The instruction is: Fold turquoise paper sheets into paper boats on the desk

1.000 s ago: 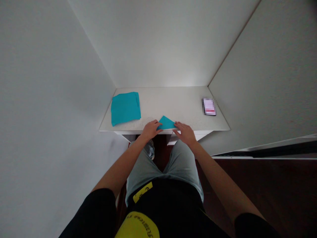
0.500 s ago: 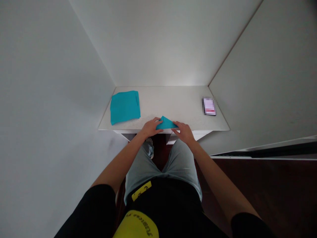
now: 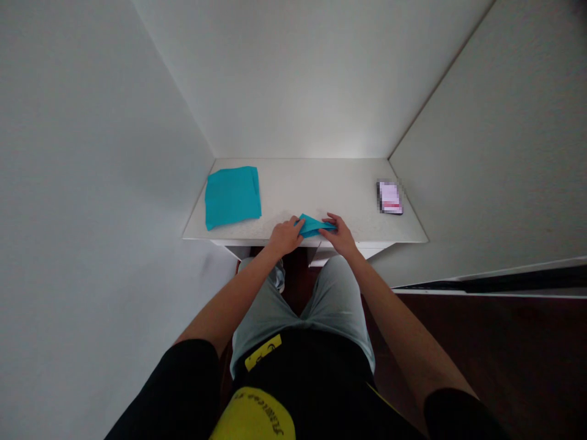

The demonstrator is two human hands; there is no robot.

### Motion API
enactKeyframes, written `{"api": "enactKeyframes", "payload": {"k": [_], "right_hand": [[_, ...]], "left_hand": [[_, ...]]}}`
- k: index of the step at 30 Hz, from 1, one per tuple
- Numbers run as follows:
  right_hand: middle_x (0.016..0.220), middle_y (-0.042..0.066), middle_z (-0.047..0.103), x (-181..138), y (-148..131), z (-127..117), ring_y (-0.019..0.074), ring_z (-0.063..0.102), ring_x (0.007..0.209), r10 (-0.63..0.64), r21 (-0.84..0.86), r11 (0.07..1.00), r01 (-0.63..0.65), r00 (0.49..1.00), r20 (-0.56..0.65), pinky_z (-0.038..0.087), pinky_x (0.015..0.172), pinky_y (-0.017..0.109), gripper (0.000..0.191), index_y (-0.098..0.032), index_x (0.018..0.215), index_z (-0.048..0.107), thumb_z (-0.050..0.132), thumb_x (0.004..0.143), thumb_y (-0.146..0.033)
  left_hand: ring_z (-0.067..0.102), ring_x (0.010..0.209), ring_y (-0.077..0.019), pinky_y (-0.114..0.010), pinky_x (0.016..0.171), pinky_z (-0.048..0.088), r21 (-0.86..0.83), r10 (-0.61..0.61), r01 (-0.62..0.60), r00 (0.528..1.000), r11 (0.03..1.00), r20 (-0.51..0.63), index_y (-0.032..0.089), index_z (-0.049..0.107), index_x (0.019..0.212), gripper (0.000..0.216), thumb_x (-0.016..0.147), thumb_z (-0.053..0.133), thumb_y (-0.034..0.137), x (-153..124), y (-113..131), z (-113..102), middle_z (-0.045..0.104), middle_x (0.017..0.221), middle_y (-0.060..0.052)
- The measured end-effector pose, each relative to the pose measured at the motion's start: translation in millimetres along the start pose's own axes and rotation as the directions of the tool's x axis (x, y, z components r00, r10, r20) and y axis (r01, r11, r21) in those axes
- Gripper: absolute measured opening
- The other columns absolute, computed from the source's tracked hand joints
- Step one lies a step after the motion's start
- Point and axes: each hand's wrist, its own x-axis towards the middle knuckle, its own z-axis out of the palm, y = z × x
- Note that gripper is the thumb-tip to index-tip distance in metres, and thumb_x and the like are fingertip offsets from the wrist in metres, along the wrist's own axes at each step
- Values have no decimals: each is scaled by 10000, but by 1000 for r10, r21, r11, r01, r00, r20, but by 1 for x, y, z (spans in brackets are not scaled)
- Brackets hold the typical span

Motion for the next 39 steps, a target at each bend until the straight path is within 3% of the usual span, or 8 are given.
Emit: {"api": "enactKeyframes", "payload": {"k": [6,9,12,18,23,28,33,39], "right_hand": [[1570,238,604,9,-2,26,321,750,1236,36,85,996,-24,989,-141,669,1019,525,1002,-229,1715,286,767,899,-557],[1446,189,705,12,-8,34,337,740,1238,9,7,1000,-9,999,-46,675,1000,543,734,-232,1603,490,703,938,-458],[1429,160,737,17,-16,36,358,689,1337,-64,-148,987,62,998,-12,589,1149,604,527,-229,1453,649,613,935,-322],[1418,165,757,29,-26,25,334,701,1300,-123,-243,963,116,992,-12,532,1211,572,635,-163,1538,624,486,919,-207],[1287,153,765,35,-22,4,313,725,1160,-91,-290,954,78,995,-34,613,1063,512,580,-206,1459,720,536,910,-242],[1105,125,760,31,-13,-10,269,713,914,-72,-332,942,44,995,-71,637,911,453,487,-210,1348,779,586,910,-303],[1017,76,811,29,-11,-11,249,679,799,-63,-328,943,50,998,-29,628,854,431,462,-203,1357,742,586,950,-355],[1033,80,744,36,-17,-24,221,650,787,-140,-333,924,186,978,157,612,824,397,428,-231,1352,782,596,986,-352]], "left_hand": [[789,1027,-292,-383,859,596,-36,-106,104,993,994,-55,272,555,1644,540,1108,499,235,6,19,-2,684,1427,-164],[791,1028,-288,-376,845,599,-112,-106,97,991,989,-85,283,526,1674,559,1119,481,247,5,25,-1,694,1441,-147],[784,1094,-293,-392,919,610,-254,-153,117,980,960,-128,276,518,1679,561,1122,457,250,6,30,6,703,1455,-136],[676,1352,-276,-444,1187,551,-530,-213,50,944,846,-251,211,583,1594,569,1040,488,121,19,15,18,724,1444,-137],[742,976,-191,-341,959,637,-574,-276,108,937,812,-214,201,738,1365,402,991,621,114,21,-9,12,724,1344,-109],[701,791,-142,-308,864,615,-570,-323,154,923,807,-208,184,757,1222,239,985,739,203,18,-13,11,752,1159,-69],[698,759,-148,-319,845,589,-550,-248,116,953,827,-172,233,746,1200,254,967,802,316,22,-1,14,774,1046,-16],[681,748,-134,-308,815,571,-605,-337,155,920,781,-199,251,683,1328,426,921,767,160,32,-2,12,735,1125,-10]]}}
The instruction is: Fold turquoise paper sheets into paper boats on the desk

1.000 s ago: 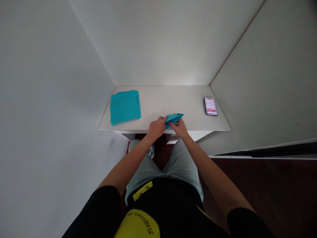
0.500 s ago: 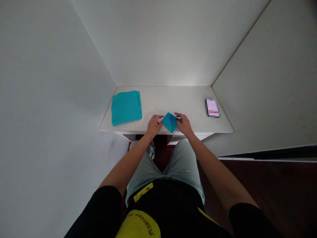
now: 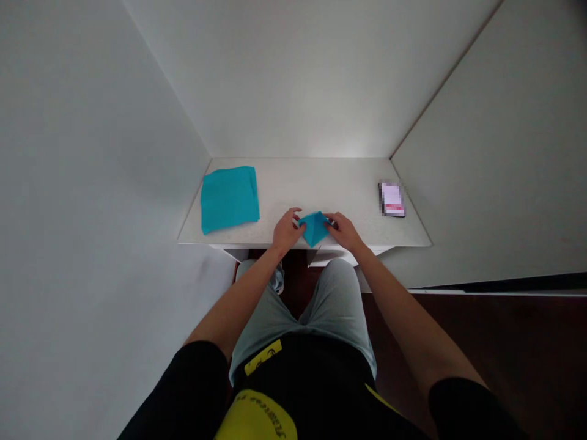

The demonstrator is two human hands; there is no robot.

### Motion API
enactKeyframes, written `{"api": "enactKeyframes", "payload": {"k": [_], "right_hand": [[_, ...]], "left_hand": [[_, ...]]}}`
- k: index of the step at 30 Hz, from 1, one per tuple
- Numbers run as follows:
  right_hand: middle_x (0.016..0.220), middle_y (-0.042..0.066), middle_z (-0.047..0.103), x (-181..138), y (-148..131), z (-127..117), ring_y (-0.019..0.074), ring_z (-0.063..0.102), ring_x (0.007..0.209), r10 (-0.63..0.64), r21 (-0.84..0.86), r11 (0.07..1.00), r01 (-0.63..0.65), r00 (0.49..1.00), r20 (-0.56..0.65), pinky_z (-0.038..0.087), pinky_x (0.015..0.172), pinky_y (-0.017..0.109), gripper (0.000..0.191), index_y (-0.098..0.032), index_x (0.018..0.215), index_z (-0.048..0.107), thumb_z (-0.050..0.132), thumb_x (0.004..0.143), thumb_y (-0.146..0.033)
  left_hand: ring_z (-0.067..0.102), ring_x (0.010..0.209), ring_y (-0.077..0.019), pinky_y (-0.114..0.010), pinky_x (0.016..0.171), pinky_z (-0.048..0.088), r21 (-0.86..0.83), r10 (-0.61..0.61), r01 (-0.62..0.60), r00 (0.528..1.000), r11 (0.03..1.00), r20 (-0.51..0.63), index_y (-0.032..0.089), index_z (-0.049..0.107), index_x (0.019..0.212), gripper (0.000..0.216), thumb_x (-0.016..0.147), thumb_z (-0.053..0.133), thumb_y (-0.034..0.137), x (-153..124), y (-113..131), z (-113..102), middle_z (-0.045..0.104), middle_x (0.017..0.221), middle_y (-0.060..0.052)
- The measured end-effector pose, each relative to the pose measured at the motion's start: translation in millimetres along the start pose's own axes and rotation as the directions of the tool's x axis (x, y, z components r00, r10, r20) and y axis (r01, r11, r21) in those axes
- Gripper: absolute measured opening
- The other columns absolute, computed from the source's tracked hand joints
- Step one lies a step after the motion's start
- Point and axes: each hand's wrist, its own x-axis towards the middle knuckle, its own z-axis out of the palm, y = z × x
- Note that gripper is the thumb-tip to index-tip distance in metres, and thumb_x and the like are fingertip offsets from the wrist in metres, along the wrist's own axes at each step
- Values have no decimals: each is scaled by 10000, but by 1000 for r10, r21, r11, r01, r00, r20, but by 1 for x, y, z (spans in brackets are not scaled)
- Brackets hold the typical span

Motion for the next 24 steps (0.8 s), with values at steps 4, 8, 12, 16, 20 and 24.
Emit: {"api": "enactKeyframes", "payload": {"k": [4,8,12,16,20,24], "right_hand": [[1027,71,687,1,3,-4,189,608,732,-29,75,997,27,999,23,598,783,382,473,-219,1394,779,611,964,-322],[1033,73,687,-2,8,1,186,588,711,30,162,987,-15,996,-90,584,724,378,388,-227,1279,818,624,981,-382],[1055,79,712,-4,10,5,182,590,701,44,155,988,-23,990,-136,582,705,370,292,-239,1133,832,632,986,-393],[1060,86,721,-5,10,8,184,611,702,56,110,993,-40,988,-145,596,720,377,240,-224,1080,817,626,966,-315],[1078,86,701,-5,11,9,187,624,738,25,118,993,-4,985,-172,595,733,379,219,-220,1040,818,628,931,-232],[1103,91,700,-4,12,10,210,658,849,-23,137,990,46,986,-163,597,769,386,216,-234,965,836,631,915,-189]], "left_hand": [[646,753,-127,-306,821,569,75,23,-24,1000,997,14,232,746,1126,273,897,718,87,7,-6,-6,688,1152,-30],[642,791,-154,-315,843,571,99,62,-64,998,993,25,232,752,1089,292,893,657,37,7,-14,-9,673,1043,-21],[669,874,-187,-325,878,575,96,83,-80,996,992,-21,234,744,1092,268,916,643,60,4,-21,-6,676,966,-21],[673,860,-181,-325,878,568,100,65,-59,996,993,-56,222,736,1059,241,893,655,66,5,-24,-4,704,992,-28],[675,850,-192,-354,893,560,136,98,-101,995,986,27,219,775,1045,230,889,661,95,6,-24,-6,708,973,-31],[692,1165,-256,-454,1102,503,242,174,-196,979,950,109,250,830,1041,305,980,561,119,2,-18,-9,754,1217,-75]]}}
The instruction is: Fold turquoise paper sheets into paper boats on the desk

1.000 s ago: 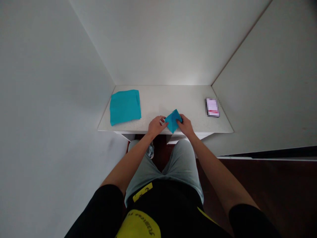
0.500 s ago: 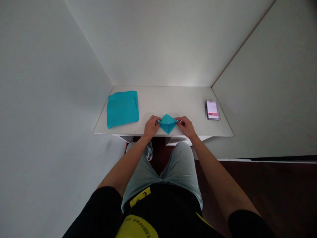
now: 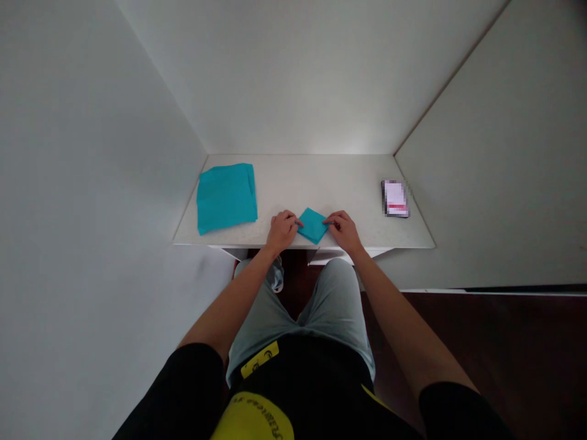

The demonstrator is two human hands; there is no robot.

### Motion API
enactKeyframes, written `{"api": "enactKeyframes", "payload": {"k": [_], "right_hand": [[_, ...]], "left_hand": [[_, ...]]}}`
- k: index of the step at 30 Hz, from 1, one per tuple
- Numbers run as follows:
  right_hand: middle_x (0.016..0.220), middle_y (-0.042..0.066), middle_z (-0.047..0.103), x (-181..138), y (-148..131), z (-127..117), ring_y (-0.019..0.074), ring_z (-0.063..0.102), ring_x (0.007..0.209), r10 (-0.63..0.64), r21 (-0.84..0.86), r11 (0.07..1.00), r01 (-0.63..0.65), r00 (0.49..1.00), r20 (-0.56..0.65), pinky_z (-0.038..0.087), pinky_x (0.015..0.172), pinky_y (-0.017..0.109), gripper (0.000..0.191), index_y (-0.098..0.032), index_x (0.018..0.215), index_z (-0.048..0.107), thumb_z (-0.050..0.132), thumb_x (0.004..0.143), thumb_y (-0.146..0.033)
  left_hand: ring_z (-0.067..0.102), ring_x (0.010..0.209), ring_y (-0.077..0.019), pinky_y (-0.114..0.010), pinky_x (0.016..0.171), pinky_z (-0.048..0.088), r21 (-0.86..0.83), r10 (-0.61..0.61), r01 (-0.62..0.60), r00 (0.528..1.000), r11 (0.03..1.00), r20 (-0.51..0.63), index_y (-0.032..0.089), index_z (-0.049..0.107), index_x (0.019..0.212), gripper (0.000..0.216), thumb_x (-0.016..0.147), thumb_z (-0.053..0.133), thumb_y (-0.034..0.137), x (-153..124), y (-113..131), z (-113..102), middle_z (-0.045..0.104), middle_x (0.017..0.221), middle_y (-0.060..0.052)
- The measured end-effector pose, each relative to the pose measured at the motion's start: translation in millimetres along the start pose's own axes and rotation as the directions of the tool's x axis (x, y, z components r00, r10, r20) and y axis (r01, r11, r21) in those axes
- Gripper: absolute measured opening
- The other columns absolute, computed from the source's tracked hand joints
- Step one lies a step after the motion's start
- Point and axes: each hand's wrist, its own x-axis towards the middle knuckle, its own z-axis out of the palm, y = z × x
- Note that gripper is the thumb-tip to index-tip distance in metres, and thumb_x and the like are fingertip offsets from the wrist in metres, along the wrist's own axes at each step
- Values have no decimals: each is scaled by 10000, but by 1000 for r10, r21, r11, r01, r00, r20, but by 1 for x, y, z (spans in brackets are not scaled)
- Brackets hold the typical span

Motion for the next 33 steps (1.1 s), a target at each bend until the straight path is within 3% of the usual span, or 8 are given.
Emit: {"api": "enactKeyframes", "payload": {"k": [3,7,10,15,18,22,27,33], "right_hand": [[1094,92,705,0,0,1,214,665,852,0,2,1000,0,999,43,596,764,390,204,-239,969,845,643,980,-268],[1014,70,693,1,1,1,195,635,757,-8,-25,1000,11,992,125,603,765,395,190,-242,1017,834,744,989,-408],[1025,67,690,1,4,2,189,636,759,-24,-49,998,32,988,154,609,776,392,205,-240,1022,827,768,976,-431],[1115,89,706,0,8,3,200,655,793,-42,-83,995,58,982,184,622,791,400,281,-236,1112,825,786,956,-467],[1241,133,723,1,8,3,284,709,1057,-95,-168,978,123,982,164,608,976,472,338,-233,1209,813,772,971,-469],[1403,128,761,3,2,4,348,637,1324,-134,-307,932,194,969,206,448,1208,582,410,-250,1369,775,715,1029,-472],[1478,109,755,0,-9,6,387,584,1363,-59,-411,897,161,966,250,451,1143,605,416,-275,1377,797,643,1069,-509],[1542,133,711,-10,-16,2,382,579,1388,-53,-465,860,211,943,330,455,1107,560,492,-256,1483,736,575,1105,-527]], "left_hand": [[590,1443,-276,-487,1220,436,88,95,-97,995,991,25,271,764,1372,411,1090,472,209,-3,8,4,702,1516,-75],[391,1671,-294,-498,1357,316,202,183,-207,974,957,132,218,526,1675,567,1151,432,415,-6,18,16,455,1793,-95],[321,1713,-321,-516,1399,252,260,161,-209,968,943,195,162,462,1721,662,1141,441,480,-7,20,23,355,1837,-123],[299,1724,-322,-522,1413,236,269,171,-232,958,935,231,165,439,1738,709,1130,455,527,-7,17,22,324,1846,-113],[275,1730,-345,-558,1414,226,284,163,-228,959,931,233,180,416,1753,737,1122,469,557,-3,16,20,301,1854,-99],[247,1736,-367,-583,1412,226,323,135,-223,952,920,274,168,369,1774,799,1108,482,596,-1,13,13,278,1860,-98],[235,1743,-331,-530,1423,214,336,153,-237,954,912,258,159,315,1792,836,1107,462,616,-15,-1,3,261,1862,-115],[254,1740,-290,-507,1422,221,306,169,-242,955,921,245,181,325,1788,787,1120,456,577,-31,-22,-8,296,1852,-112]]}}
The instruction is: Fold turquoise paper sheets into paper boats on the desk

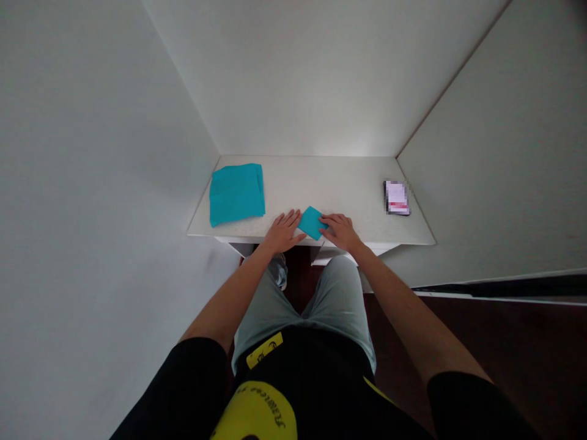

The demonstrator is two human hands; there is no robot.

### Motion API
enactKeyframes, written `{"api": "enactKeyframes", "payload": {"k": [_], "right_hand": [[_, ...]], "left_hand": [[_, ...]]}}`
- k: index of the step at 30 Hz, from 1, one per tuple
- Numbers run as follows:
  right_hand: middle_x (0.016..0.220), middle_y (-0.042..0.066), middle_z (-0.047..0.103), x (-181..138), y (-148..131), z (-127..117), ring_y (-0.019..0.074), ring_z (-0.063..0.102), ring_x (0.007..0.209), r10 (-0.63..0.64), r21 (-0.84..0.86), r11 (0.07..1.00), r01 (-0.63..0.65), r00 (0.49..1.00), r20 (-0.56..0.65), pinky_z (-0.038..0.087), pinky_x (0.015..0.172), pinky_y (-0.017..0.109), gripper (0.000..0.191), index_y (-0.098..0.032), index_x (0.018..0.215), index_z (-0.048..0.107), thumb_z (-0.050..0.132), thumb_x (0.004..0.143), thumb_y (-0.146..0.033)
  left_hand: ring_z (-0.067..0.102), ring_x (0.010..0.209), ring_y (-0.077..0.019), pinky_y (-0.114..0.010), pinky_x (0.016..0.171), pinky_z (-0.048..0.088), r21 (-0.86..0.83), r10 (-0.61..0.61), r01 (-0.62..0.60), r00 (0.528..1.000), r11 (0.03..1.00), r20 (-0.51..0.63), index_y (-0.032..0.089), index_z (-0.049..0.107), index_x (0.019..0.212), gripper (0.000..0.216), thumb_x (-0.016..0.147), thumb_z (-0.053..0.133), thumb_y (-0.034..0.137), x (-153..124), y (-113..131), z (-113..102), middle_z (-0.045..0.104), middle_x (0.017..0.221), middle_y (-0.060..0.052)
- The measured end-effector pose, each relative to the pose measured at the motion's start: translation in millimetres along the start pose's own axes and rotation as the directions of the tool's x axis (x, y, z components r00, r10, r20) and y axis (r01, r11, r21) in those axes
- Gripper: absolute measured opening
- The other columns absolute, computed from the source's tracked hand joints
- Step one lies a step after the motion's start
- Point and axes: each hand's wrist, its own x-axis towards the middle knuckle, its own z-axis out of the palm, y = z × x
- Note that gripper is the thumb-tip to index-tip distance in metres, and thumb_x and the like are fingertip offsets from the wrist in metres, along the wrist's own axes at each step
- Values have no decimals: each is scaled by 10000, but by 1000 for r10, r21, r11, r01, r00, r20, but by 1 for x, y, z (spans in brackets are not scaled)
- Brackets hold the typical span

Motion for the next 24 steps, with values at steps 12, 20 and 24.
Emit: {"api": "enactKeyframes", "payload": {"k": [12,20,24], "right_hand": [[1540,151,708,-24,9,-5,389,632,1374,-145,106,984,143,989,17,451,1154,578,779,-288,1532,709,849,881,-691],[1318,110,828,-12,9,-5,325,750,1194,-30,229,972,40,998,-49,533,1103,541,371,-282,1278,837,627,1067,-503],[1205,102,849,-5,6,4,316,761,1090,134,264,959,-104,986,-100,579,1031,517,456,-253,1446,741,600,1060,-450]], "left_hand": [[518,1610,-284,-526,1396,308,-274,-39,5,992,962,-119,296,776,1421,538,930,866,497,-5,-12,-1,630,1648,-71],[588,1555,-252,-521,1364,367,-368,-107,55,987,928,-121,296,868,1201,205,1025,775,345,4,-11,-1,721,1541,-51],[630,1512,-242,-514,1350,392,-402,-154,91,980,911,-126,270,866,1123,161,1042,730,303,7,-9,-2,769,1473,-46]]}}
